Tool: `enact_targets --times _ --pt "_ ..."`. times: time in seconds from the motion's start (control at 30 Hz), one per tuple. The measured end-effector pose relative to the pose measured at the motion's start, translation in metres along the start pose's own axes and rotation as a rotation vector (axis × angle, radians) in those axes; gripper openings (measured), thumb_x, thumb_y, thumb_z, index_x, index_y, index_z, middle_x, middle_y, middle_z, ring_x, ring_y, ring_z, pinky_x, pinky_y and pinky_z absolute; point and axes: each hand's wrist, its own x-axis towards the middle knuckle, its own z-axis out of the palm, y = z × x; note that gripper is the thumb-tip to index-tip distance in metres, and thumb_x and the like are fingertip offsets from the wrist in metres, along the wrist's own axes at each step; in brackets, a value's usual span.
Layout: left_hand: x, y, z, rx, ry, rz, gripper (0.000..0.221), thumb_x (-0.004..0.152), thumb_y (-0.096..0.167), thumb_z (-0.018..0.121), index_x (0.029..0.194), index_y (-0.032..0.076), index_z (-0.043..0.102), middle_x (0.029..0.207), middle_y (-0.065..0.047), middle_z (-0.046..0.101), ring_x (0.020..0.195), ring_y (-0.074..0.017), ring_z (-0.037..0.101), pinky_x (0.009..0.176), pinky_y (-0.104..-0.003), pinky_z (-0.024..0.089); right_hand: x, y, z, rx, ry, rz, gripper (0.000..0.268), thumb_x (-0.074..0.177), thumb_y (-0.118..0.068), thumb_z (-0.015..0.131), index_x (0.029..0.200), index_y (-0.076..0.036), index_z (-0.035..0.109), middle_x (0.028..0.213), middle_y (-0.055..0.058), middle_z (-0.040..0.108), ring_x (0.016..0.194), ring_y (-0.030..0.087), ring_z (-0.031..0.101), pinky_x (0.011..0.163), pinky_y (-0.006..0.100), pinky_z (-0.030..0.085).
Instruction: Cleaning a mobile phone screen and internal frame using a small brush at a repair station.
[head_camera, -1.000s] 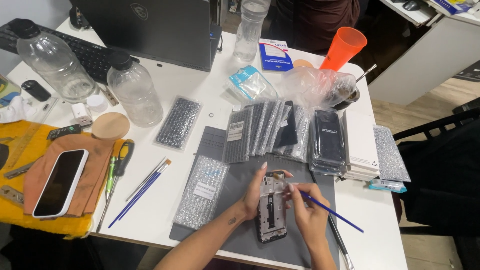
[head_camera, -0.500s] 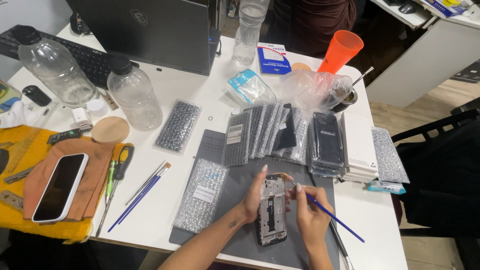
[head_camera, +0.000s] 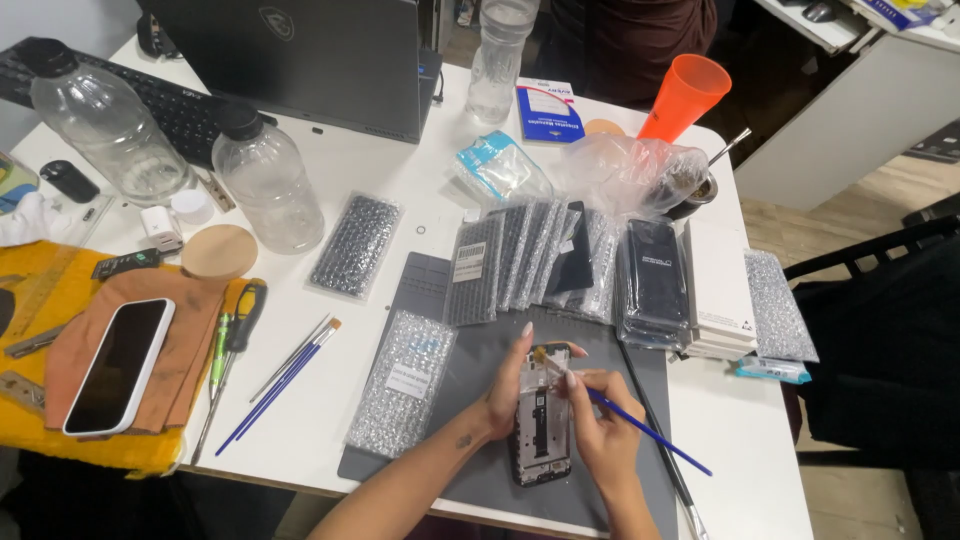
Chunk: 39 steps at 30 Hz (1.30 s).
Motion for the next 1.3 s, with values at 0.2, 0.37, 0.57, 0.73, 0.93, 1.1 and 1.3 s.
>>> enact_targets --times 0.2,0.37,0.57,0.73,0.93,1.1,1.3 --pt "-0.004 0.002 0.003 0.101 0.031 0.044 0.086 0.101 0.078 0.025 0.123 0.009 0.071 0.101 -0.012 0.076 0.080 -0.0179 0.064 0.075 -0.031 0.051 0.006 -0.013 0.000 0.029 -0.046 0.025 0.017 0.099 -0.013 0.067 0.084 -0.005 0.065 0.079 0.009 0.077 0.072 0.018 0.078 0.070 0.027 0.060" --pt "-0.001 -0.001 -0.002 -0.069 -0.007 -0.021 0.088 0.101 0.079 0.027 0.125 0.006 0.071 0.099 -0.014 0.076 0.085 -0.0252 0.071 0.075 -0.038 0.055 0.002 -0.004 0.002 -0.011 0.008 0.000 0.016 0.100 -0.016 0.067 0.086 -0.007 0.067 0.084 0.007 0.075 0.079 0.018 0.075 0.073 0.029 0.058" --pt "-0.004 0.002 0.003 -0.030 0.134 -0.066 0.080 0.100 0.071 0.030 0.123 0.007 0.072 0.092 -0.018 0.075 0.085 -0.0289 0.070 0.079 -0.038 0.053 0.002 -0.009 0.015 0.057 0.013 -0.108 0.016 0.100 -0.012 0.065 0.085 -0.007 0.068 0.078 0.004 0.071 0.074 0.015 0.068 0.092 0.038 0.055" --pt "0.000 -0.004 -0.007 -0.058 0.143 -0.090 0.079 0.100 0.068 0.035 0.126 0.004 0.073 0.079 -0.024 0.073 0.067 -0.0302 0.067 0.062 -0.036 0.050 -0.011 0.001 0.024 0.115 0.024 0.005 0.017 0.098 -0.015 0.070 0.082 -0.010 0.066 0.075 0.001 0.069 0.067 0.015 0.063 0.074 0.031 0.053" --pt "-0.004 -0.005 0.007 -0.098 0.330 -0.061 0.074 0.101 0.065 0.044 0.129 0.002 0.071 0.069 -0.001 0.057 0.064 -0.0129 0.056 0.064 -0.023 0.042 -0.008 -0.011 0.020 0.201 -0.035 0.025 0.019 0.103 -0.016 0.069 0.087 -0.009 0.062 0.082 0.002 0.068 0.075 0.015 0.063 0.115 0.037 0.045" --pt "-0.008 -0.043 0.151 0.331 0.856 1.037 0.038 0.113 0.017 0.033 0.148 0.007 0.043 0.093 -0.028 0.048 0.067 -0.0334 0.056 0.085 -0.040 0.059 -0.017 0.003 0.026 0.282 -0.211 0.350 0.022 0.105 -0.022 0.067 0.086 -0.016 0.057 0.081 -0.006 0.057 0.082 0.006 0.052 0.099 0.024 0.042" --pt "0.021 -0.023 0.033 -0.072 0.643 0.232 0.067 0.103 0.054 0.043 0.106 -0.009 0.067 0.065 -0.014 0.057 0.062 -0.0117 0.053 0.051 -0.020 0.031 -0.025 0.014 0.029 0.122 -0.299 0.323 0.034 0.116 -0.039 0.054 0.089 -0.020 0.049 0.088 -0.006 0.054 0.094 0.012 0.050 0.094 0.025 0.037"
